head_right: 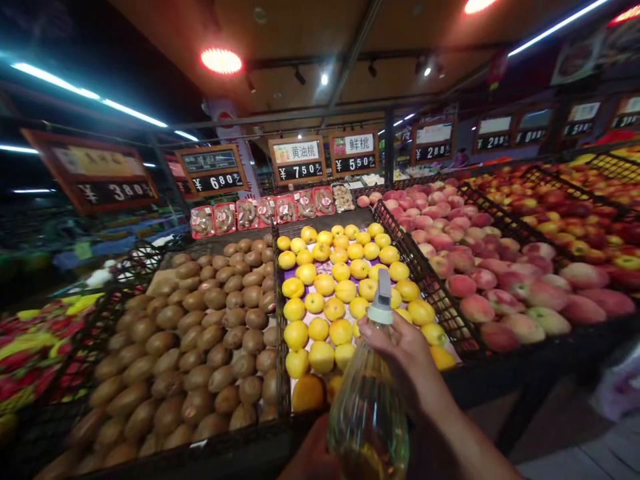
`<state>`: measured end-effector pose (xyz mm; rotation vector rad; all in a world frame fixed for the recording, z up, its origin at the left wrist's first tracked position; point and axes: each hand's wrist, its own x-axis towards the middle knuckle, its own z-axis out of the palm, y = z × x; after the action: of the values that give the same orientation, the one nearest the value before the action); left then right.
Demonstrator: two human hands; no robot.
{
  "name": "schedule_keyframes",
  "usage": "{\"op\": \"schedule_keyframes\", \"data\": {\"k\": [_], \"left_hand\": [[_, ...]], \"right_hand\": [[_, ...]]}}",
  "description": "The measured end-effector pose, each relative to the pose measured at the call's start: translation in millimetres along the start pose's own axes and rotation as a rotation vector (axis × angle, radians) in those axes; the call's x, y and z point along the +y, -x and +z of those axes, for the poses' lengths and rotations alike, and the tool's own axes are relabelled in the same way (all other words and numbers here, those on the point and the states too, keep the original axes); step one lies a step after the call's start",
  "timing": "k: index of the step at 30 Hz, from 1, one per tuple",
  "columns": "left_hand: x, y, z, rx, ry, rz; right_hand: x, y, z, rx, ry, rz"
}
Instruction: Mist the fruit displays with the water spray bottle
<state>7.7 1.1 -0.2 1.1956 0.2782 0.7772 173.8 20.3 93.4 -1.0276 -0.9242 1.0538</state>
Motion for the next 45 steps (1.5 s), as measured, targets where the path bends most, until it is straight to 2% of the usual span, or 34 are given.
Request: {"op": "schedule_keyframes", "data": {"k": [4, 12, 23, 29, 32, 35, 40, 41, 43, 45], "left_hand": [[3.0, -5.7, 9.4, 0.010, 0.046, 0.010], [33.1, -4.2, 37.3, 0.040, 0.046, -0.056], [26.5, -4.1, 40.6, 0.030, 0.035, -0.045], [29.2, 1.0, 40.9, 0.006, -0.043, 0.027], [31.5, 5.4, 36.9, 0.014, -0.077, -0.002], [18.2, 13.8, 25.6, 0.032, -0.050, -0.029], [-30.5, 31.1, -4.1, 0.055, 0.031, 0.062], [-36.8, 33.3, -8.2, 0.088, 0.022, 0.067], [-41.5, 35.8, -12.5, 0.176, -0.022, 0.039], [-37.0, 37.4, -10.8, 0.238, -0.045, -0.027]], "right_hand": [[1.1, 1.5, -7.6, -0.023, -0.072, 0.023], [6.9, 2.4, -11.2, 0.012, -0.098, -0.027], [-2.5, 6.3, -9.6, -0.008, -0.083, 0.023], [-5.4, 6.8, 1.6, -0.038, 0.045, -0.074], [-3.3, 7.4, 7.3, -0.074, 0.015, -0.083], [1.5, 7.3, 12.3, -0.108, -0.037, -0.067], [4.0, 9.5, 20.8, -0.184, -0.011, -0.005], [2.8, 10.6, 22.9, -0.216, 0.005, -0.012], [-0.7, 13.2, 27.6, -0.293, 0.040, -0.028], [-4.1, 16.0, 32.7, -0.351, 0.052, -0.036]]}}
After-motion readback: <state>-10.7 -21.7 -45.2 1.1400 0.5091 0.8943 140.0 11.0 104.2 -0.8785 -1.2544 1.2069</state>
